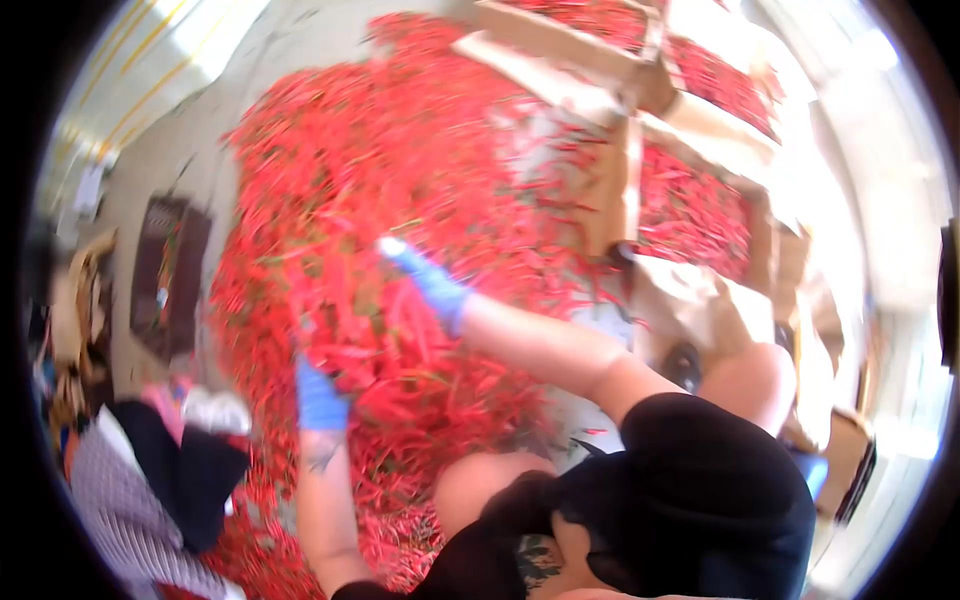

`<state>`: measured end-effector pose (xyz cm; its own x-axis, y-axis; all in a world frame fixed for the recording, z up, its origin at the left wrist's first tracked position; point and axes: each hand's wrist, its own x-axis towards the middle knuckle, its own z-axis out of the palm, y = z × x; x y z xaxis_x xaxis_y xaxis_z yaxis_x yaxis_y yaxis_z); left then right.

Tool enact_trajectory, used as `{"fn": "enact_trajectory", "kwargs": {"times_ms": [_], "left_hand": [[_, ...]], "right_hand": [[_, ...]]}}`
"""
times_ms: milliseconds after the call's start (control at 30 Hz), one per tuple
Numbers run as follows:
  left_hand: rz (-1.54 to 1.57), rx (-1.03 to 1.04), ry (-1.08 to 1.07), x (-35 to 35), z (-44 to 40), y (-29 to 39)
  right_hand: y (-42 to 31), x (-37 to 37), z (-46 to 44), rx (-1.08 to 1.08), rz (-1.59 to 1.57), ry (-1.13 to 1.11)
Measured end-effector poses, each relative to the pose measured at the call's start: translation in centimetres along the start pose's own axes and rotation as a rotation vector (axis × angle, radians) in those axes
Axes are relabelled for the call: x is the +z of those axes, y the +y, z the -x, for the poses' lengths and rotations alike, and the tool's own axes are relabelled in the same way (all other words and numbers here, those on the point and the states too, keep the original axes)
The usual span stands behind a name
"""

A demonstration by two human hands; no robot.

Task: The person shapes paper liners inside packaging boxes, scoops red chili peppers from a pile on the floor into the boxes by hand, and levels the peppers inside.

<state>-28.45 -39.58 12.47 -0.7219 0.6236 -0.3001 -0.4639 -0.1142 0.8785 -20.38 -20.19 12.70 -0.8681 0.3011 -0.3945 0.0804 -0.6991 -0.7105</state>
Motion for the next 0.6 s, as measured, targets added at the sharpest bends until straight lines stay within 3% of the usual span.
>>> {"fn": "enact_trajectory", "kwargs": {"times_ms": [67,167,233,300,333,367,433,533,600], "left_hand": [[0.259,-0.243,0.196,6.3,0.8,4.0],[0.015,-0.175,-0.134,9.4,-1.4,4.8],[0.067,-0.119,-0.246,17.5,-1.5,5.6],[0.112,-0.123,-0.510,24.0,-1.8,5.2],[0.239,-0.298,-0.509,26.9,-2.7,4.3],[0.444,-0.380,-0.644,30.6,-2.6,3.4],[0.172,-0.345,-0.561,35.9,-3.4,0.2],[0.268,-0.470,-0.749,43.5,-4.9,-6.6],[0.204,-0.552,-0.740,47.2,-6.4,-11.7]], "right_hand": [[-2.3,-1.1,0.4,-0.049,0.044,0.046],[-9.6,-2.7,5.6,0.042,-0.069,0.072],[-14.1,-5.2,9.0,0.037,0.041,0.089],[-16.8,-10.4,10.7,-0.093,0.031,0.219],[-18.0,-13.4,11.7,-0.113,-0.049,0.241],[-19.3,-16.3,12.8,-0.134,-0.129,0.262],[-22.8,-19.8,18.0,-0.093,-0.304,0.217],[-25.1,-28.3,22.7,-0.172,-0.363,0.157],[-25.4,-33.1,24.7,-0.192,-0.240,0.379]]}}
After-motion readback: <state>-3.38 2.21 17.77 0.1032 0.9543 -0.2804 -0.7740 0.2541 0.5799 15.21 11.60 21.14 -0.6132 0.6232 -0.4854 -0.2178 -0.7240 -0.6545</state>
